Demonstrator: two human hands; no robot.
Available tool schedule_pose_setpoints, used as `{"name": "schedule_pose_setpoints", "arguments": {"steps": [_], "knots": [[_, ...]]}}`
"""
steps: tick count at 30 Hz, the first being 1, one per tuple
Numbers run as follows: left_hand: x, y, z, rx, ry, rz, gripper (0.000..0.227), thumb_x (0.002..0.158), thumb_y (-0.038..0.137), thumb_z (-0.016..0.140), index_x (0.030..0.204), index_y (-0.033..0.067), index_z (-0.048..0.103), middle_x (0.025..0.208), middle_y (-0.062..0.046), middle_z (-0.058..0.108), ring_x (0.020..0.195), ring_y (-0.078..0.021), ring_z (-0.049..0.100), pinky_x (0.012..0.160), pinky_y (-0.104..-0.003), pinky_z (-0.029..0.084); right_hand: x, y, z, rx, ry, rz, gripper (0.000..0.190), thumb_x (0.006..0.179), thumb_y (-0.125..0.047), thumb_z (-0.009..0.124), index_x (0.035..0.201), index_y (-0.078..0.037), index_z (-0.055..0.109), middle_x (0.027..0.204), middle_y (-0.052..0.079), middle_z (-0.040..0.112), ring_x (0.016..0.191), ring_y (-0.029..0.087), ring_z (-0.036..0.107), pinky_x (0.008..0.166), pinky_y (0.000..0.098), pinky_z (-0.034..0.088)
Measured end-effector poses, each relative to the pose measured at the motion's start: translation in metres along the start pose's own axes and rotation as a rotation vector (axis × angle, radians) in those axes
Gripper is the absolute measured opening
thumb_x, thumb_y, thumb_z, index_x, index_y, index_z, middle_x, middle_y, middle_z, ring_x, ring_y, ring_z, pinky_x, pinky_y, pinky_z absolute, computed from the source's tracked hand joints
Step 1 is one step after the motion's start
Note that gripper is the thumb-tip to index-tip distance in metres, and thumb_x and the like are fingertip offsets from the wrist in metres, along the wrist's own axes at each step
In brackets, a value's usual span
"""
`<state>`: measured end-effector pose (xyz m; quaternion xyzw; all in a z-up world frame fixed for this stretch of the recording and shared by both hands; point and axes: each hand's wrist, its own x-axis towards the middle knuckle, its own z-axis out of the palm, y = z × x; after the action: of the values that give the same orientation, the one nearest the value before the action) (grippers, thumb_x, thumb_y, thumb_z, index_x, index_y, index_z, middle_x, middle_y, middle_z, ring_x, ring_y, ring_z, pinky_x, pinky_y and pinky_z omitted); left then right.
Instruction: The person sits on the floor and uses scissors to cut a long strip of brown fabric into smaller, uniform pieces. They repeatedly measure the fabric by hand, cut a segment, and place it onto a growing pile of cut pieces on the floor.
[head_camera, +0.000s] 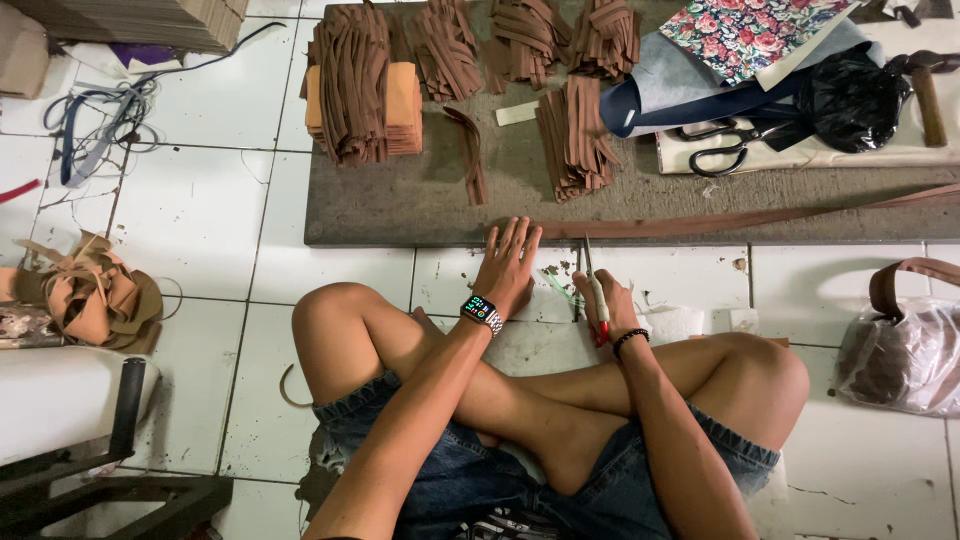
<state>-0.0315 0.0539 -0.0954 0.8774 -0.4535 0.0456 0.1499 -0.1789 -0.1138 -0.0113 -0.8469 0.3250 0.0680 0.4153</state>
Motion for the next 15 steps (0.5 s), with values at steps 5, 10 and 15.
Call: {"name": "schedule_pose_setpoints", "arguments": {"steps": [5, 10, 15], "knots": [[-0.001, 0.001, -0.005, 0.013, 0.031, 0.016, 0.080, 0.086, 0.013, 0.055, 0.160, 0.0082, 0.028, 0.165, -0.024, 0.027, 0.155, -0.0389, 0.025, 0.124, -0.060, 0.018, 0.002, 0.002, 0.002, 0.015, 0.013, 0.000, 0.065, 0.098, -0.068, 0.052, 0.102, -0.004, 0.064, 0.087, 0.032, 0.068, 0.102, 0.053, 0.067, 0.089, 0.0578, 0.051], [-0.001, 0.003, -0.008, 0.015, 0.044, 0.015, 0.081, 0.085, 0.016, 0.055, 0.161, 0.0084, 0.027, 0.164, -0.023, 0.028, 0.155, -0.0383, 0.025, 0.124, -0.060, 0.018, 0.011, 0.008, 0.001, 0.021, 0.000, 0.001, 0.065, 0.097, -0.068, 0.053, 0.102, -0.004, 0.065, 0.078, 0.031, 0.067, 0.096, 0.052, 0.068, 0.087, 0.0562, 0.051], [-0.001, 0.007, -0.018, -0.009, 0.079, 0.011, 0.082, 0.083, 0.014, 0.057, 0.159, 0.0073, 0.029, 0.163, -0.024, 0.029, 0.154, -0.0391, 0.027, 0.123, -0.060, 0.019, 0.021, 0.015, 0.004, 0.047, -0.007, 0.023, 0.060, 0.096, -0.066, 0.055, 0.097, -0.007, 0.064, 0.062, 0.020, 0.065, 0.081, 0.043, 0.072, 0.081, 0.0502, 0.055]]}}
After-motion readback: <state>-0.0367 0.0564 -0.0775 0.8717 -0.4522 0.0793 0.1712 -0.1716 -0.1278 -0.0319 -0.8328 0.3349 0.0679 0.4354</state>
